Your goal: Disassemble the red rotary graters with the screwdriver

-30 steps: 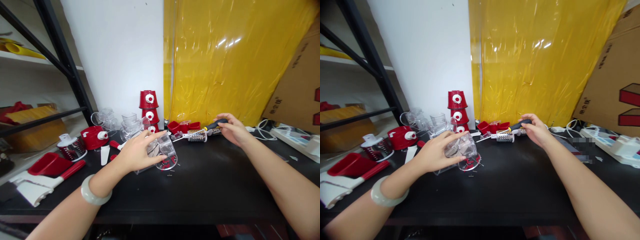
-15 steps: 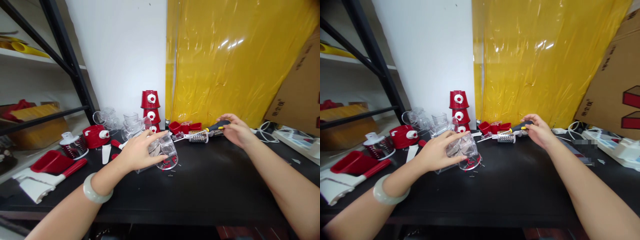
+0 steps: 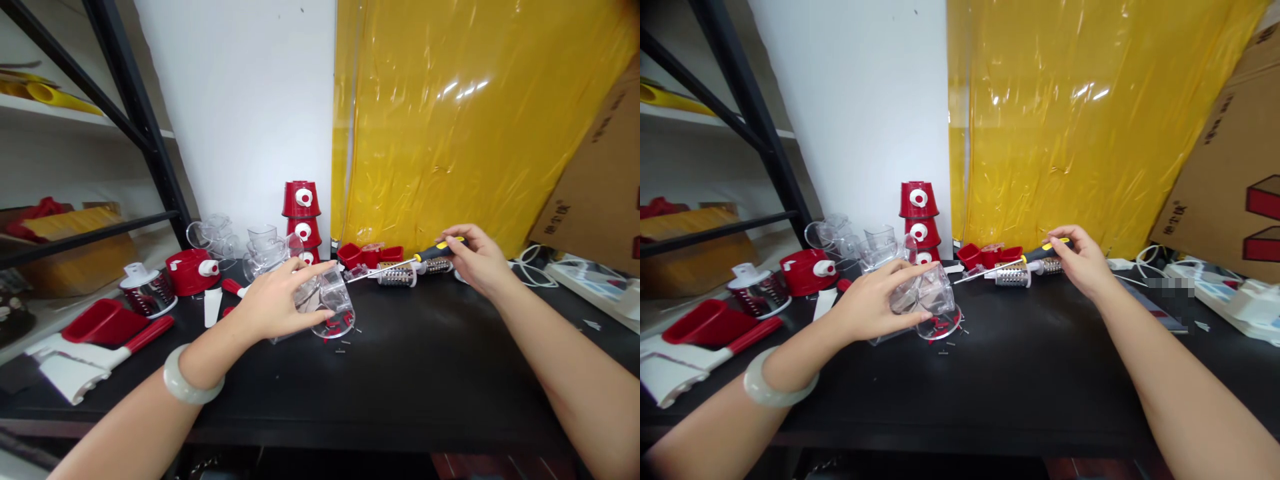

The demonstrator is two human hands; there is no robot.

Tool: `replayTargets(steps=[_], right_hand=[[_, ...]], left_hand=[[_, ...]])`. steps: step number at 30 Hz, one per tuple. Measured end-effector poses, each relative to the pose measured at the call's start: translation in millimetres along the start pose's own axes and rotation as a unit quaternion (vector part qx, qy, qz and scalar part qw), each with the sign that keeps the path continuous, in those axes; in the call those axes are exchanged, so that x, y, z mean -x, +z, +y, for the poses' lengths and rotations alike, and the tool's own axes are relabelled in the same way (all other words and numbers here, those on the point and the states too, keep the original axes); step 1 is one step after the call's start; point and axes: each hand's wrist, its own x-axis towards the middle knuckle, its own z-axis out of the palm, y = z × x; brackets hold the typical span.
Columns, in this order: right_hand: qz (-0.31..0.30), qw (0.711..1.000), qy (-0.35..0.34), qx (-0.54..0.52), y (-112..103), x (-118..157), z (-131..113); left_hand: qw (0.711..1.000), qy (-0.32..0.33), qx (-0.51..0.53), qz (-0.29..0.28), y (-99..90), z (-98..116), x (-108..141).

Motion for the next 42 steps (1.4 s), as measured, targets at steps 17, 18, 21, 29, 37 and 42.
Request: replayTargets(steps=[17, 18, 21, 29, 37, 42], right_hand=[[0.034, 0.999, 0.02, 0.033, -0.1, -1.2, -0.1], [0.023, 0.999, 0.015, -0.017, 1.2, -1.0, -1.5], [-0.024, 0.993, 0.02, -0.118, 3.4, 0.6, -7.8], [0.009, 0.992, 0.101, 0.076, -1.4, -2.2, 0.3], [-0.043, 0.993, 0.024, -0.107, 4.7, 0.5, -8.0], [-0.024, 0.998, 0.047, -0.017, -1.3, -1.5, 0.0]], left_hand=[[1.0, 0.003, 0.022, 0.012, 0.9, -4.1, -1.8], [1.0, 0.003, 0.021, 0.012, 1.0, -4.1, -1.8], [1.0, 0.0, 0.017, 0.014, 1.2, -4.1, -1.8], [1.0, -0.001, 0.013, 0.022, 1.0, -4.6, -2.0], [1.0, 0.005, 0.01, 0.024, 0.8, -5.0, -2.5], [0.999, 0.008, 0.011, 0.033, 0.6, -4.7, -2.3]])
